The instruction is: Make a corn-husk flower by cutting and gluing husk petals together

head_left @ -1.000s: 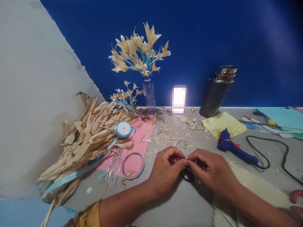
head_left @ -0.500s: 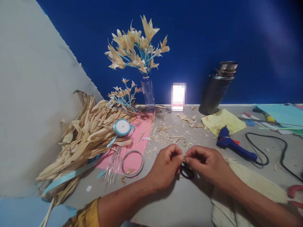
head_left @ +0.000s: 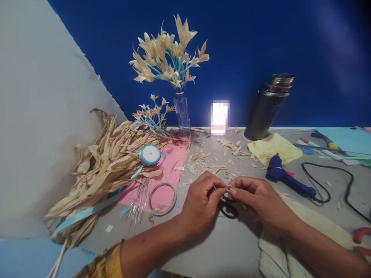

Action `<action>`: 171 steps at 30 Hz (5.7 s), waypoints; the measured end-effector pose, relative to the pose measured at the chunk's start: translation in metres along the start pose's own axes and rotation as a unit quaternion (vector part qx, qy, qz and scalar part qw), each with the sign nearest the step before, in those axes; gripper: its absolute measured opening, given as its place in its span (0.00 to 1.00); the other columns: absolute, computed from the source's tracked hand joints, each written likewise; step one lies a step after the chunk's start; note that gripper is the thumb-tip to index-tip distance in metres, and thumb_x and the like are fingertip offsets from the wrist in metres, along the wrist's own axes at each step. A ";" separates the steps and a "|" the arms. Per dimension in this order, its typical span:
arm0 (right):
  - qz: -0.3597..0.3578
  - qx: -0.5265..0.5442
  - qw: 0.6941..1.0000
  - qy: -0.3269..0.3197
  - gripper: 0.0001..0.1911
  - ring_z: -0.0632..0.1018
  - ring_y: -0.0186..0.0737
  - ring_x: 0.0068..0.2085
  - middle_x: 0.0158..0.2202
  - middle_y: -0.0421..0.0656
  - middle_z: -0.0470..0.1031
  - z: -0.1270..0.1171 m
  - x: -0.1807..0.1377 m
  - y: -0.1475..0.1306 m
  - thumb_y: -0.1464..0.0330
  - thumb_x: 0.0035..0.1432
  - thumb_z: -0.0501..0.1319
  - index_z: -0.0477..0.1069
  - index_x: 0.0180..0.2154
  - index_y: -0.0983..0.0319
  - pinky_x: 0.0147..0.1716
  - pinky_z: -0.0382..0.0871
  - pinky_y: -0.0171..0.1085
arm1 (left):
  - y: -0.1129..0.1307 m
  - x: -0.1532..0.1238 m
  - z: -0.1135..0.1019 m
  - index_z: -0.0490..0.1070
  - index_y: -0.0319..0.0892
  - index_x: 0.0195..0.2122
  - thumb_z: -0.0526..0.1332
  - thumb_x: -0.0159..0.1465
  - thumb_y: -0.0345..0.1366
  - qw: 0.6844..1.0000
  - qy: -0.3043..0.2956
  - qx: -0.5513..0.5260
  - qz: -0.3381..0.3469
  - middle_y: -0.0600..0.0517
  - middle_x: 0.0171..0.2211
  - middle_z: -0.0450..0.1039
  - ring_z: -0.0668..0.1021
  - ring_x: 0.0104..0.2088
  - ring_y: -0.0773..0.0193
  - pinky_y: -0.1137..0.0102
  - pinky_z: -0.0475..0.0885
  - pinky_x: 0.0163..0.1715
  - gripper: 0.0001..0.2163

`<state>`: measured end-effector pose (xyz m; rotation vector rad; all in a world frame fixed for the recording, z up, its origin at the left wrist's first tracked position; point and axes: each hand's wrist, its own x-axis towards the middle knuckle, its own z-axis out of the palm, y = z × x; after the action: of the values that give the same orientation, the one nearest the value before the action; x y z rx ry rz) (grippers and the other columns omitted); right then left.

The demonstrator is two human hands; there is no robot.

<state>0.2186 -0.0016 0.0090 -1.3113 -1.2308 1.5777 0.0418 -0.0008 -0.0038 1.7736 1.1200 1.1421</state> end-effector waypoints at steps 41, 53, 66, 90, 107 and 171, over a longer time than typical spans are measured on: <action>-0.292 -0.316 0.902 0.044 0.09 0.77 0.37 0.29 0.27 0.40 0.79 -0.007 -0.002 0.005 0.69 0.62 0.59 0.78 0.32 0.59 0.30 0.67 0.34 | -0.013 0.005 0.002 0.68 0.40 0.29 0.72 0.55 0.48 0.875 -0.129 -0.376 -0.278 0.59 0.16 0.65 0.64 0.15 0.73 0.75 0.62 0.18 0.18; -0.361 -0.358 0.859 0.054 0.12 0.76 0.35 0.28 0.38 0.43 0.79 -0.007 -0.001 0.015 0.67 0.62 0.63 0.74 0.48 0.59 0.30 0.71 0.35 | -0.016 0.007 0.001 0.69 0.40 0.28 0.76 0.49 0.45 0.840 -0.106 -0.422 -0.324 0.58 0.19 0.68 0.63 0.15 0.76 0.75 0.58 0.17 0.19; -0.435 -0.406 0.803 0.035 0.12 0.82 0.41 0.38 0.38 0.44 0.83 -0.010 0.001 0.016 0.73 0.69 0.53 0.74 0.47 0.58 0.39 0.72 0.38 | -0.015 0.004 0.004 0.70 0.41 0.28 0.72 0.54 0.47 0.879 -0.090 -0.368 -0.290 0.60 0.13 0.61 0.61 0.14 0.73 0.74 0.56 0.17 0.16; -0.431 -0.371 0.819 0.081 0.10 0.76 0.34 0.28 0.29 0.40 0.75 -0.015 0.003 0.007 0.77 0.61 0.56 0.73 0.40 0.61 0.27 0.67 0.32 | -0.002 0.009 -0.003 0.65 0.41 0.30 0.68 0.51 0.34 0.913 -0.044 -0.315 -0.254 0.56 0.20 0.73 0.65 0.13 0.76 0.79 0.57 0.13 0.11; -0.439 -0.382 0.808 0.091 0.08 0.73 0.33 0.25 0.26 0.38 0.73 -0.018 0.002 0.001 0.74 0.66 0.56 0.71 0.34 0.60 0.25 0.63 0.32 | -0.009 0.015 -0.009 0.70 0.40 0.34 0.65 0.60 0.39 0.883 -0.004 -0.390 -0.261 0.58 0.21 0.68 0.64 0.15 0.75 0.78 0.57 0.15 0.08; -0.469 -0.467 0.738 0.134 0.16 0.81 0.48 0.44 0.43 0.48 0.81 -0.023 0.003 0.011 0.75 0.64 0.54 0.74 0.49 0.59 0.42 0.73 0.46 | -0.011 0.010 -0.010 0.70 0.38 0.37 0.70 0.56 0.44 0.882 -0.152 -0.340 -0.290 0.50 0.23 0.76 0.73 0.17 0.70 0.76 0.65 0.17 0.16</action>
<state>0.2412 0.0033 -0.0032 -1.0324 -2.1152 -0.0272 0.0317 0.0134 -0.0079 0.9266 0.8234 0.7181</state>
